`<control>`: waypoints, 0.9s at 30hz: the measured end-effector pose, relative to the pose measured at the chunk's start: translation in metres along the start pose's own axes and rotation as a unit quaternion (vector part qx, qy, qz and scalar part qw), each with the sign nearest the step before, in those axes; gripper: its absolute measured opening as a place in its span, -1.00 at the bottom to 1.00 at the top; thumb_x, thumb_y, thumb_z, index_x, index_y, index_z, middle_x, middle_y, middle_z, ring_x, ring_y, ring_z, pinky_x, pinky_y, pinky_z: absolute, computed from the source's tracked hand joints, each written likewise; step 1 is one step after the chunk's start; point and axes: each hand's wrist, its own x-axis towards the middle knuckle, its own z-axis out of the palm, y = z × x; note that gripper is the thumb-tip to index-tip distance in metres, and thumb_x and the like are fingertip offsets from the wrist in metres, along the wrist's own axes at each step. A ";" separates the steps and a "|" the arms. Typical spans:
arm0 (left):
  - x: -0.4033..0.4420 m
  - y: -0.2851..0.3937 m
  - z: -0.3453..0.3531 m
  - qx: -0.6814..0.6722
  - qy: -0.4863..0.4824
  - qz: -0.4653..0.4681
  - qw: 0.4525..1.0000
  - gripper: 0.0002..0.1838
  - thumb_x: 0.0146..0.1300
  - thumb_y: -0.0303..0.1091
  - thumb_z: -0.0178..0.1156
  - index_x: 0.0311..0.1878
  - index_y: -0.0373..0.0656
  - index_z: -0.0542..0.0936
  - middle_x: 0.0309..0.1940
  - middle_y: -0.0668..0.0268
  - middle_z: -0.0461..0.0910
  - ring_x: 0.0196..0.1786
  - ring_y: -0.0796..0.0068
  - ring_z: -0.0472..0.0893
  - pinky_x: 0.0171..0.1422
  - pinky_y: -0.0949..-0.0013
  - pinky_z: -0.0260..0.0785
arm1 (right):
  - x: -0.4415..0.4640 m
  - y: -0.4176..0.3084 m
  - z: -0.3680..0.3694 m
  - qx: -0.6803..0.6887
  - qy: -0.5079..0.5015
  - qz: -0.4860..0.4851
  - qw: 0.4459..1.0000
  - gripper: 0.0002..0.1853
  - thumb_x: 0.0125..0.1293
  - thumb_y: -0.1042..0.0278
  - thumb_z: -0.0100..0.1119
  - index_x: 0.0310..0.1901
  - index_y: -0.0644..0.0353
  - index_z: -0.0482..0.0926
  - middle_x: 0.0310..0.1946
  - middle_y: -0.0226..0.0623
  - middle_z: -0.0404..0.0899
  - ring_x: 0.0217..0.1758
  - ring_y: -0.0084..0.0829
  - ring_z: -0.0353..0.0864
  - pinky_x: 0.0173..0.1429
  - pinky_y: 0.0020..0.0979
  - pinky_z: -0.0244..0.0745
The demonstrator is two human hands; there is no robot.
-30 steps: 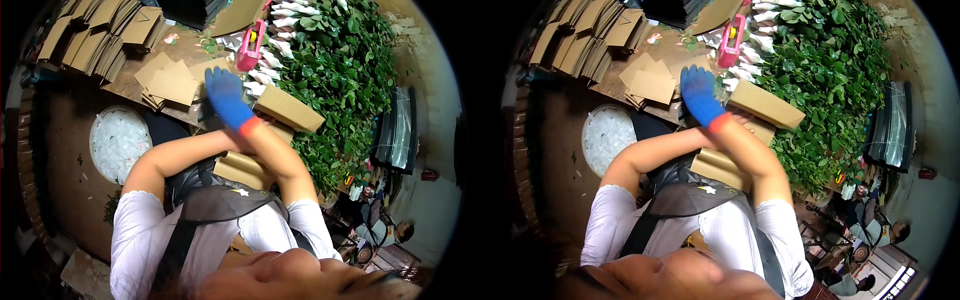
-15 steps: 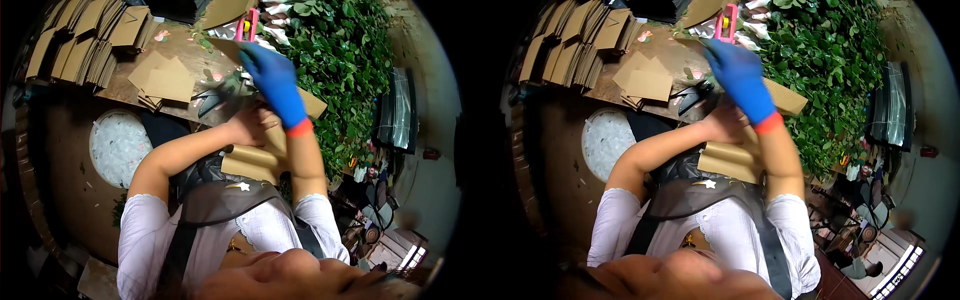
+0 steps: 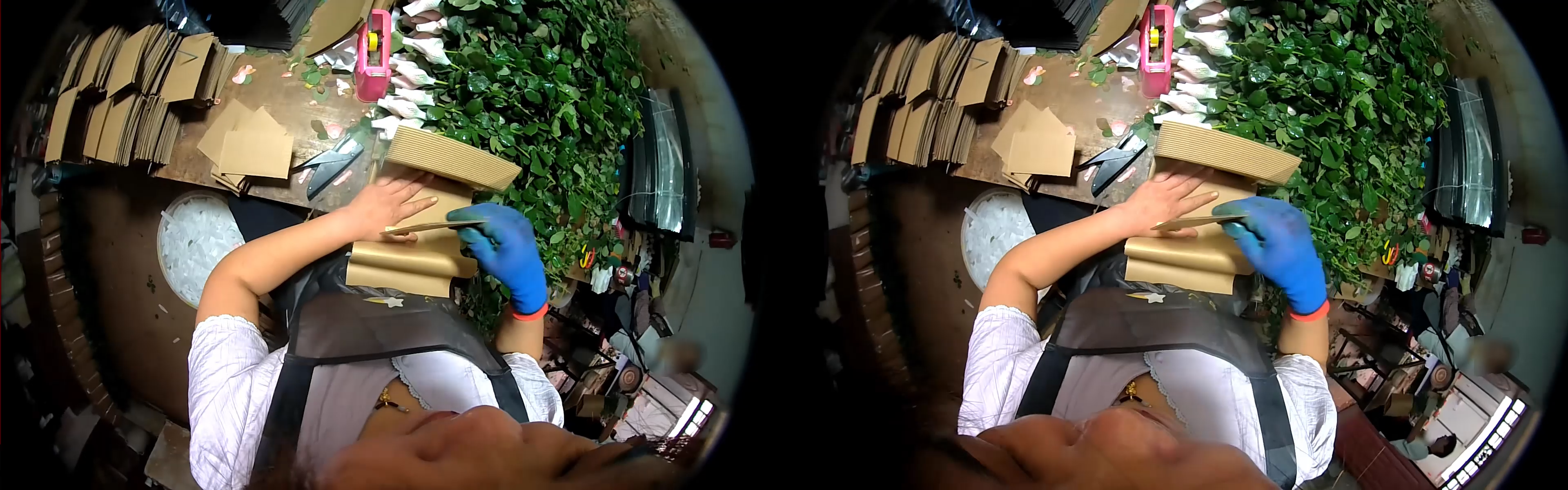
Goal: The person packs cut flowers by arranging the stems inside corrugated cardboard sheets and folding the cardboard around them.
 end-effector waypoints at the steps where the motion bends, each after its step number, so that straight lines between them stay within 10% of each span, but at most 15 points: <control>1: 0.000 -0.002 0.001 0.010 -0.017 0.000 1.000 -0.18 0.30 0.22 0.16 0.58 0.12 0.28 0.54 -0.03 0.23 0.46 0.05 0.36 0.39 0.07 0.25 | -0.005 0.012 0.015 -0.032 0.001 0.015 0.999 -0.82 0.35 0.30 0.25 -0.12 0.18 0.71 -0.28 -0.20 0.74 -0.27 -0.31 0.73 -0.14 -0.35 0.60; 8: -0.014 -0.019 0.007 -0.066 0.056 0.025 0.996 -0.44 0.22 -0.07 0.24 0.21 -0.21 0.54 0.22 0.10 0.54 0.21 0.07 0.49 0.22 0.09 0.34 | 0.011 0.079 0.076 0.255 -0.116 0.343 0.897 -0.74 0.42 0.25 0.18 -0.27 0.32 0.61 -0.37 -0.26 0.75 -0.31 -0.51 0.74 -0.13 -0.41 0.61; 14: -0.040 -0.028 -0.043 -0.056 0.223 0.001 0.973 -0.66 0.09 -0.50 0.34 -0.01 -0.18 0.69 -0.06 0.20 0.70 0.04 0.13 0.69 0.24 0.13 0.54 | 0.023 0.088 0.095 0.125 -0.140 0.326 0.926 -0.65 0.34 0.07 0.11 -0.24 0.21 0.68 -0.34 -0.12 0.76 -0.32 -0.18 0.76 -0.05 -0.19 0.63; 21: -0.013 0.002 -0.047 -0.095 0.065 0.008 0.993 -0.85 0.11 -0.38 0.47 -0.26 -0.17 0.73 -0.21 0.27 0.72 -0.16 0.26 0.72 -0.03 0.28 0.62 | 0.016 0.074 0.096 -0.137 -0.077 0.215 0.964 -0.70 0.36 0.03 0.13 -0.20 0.08 0.70 -0.30 -0.10 0.73 -0.17 -0.03 0.72 -0.05 -0.06 0.60; 24: -0.016 0.005 -0.045 -0.093 0.062 -0.003 0.994 -0.82 0.12 -0.36 0.48 -0.23 -0.19 0.73 -0.15 0.24 0.73 -0.06 0.21 0.73 0.22 0.18 0.60 | 0.011 0.048 0.027 0.075 -0.035 0.227 0.970 -0.76 0.36 0.11 0.22 -0.12 0.05 0.71 -0.26 -0.16 0.74 -0.18 -0.14 0.73 -0.07 -0.20 0.63; 27: -0.018 0.007 -0.044 -0.096 0.065 -0.016 0.993 -0.77 0.14 -0.36 0.47 -0.16 -0.22 0.72 -0.11 0.23 0.72 -0.03 0.18 0.72 0.24 0.13 0.59 | 0.008 0.099 -0.004 -0.031 0.289 0.207 0.934 -0.78 0.32 0.09 0.27 -0.14 0.00 0.65 -0.17 -0.19 0.72 -0.17 -0.12 0.72 -0.11 -0.13 0.60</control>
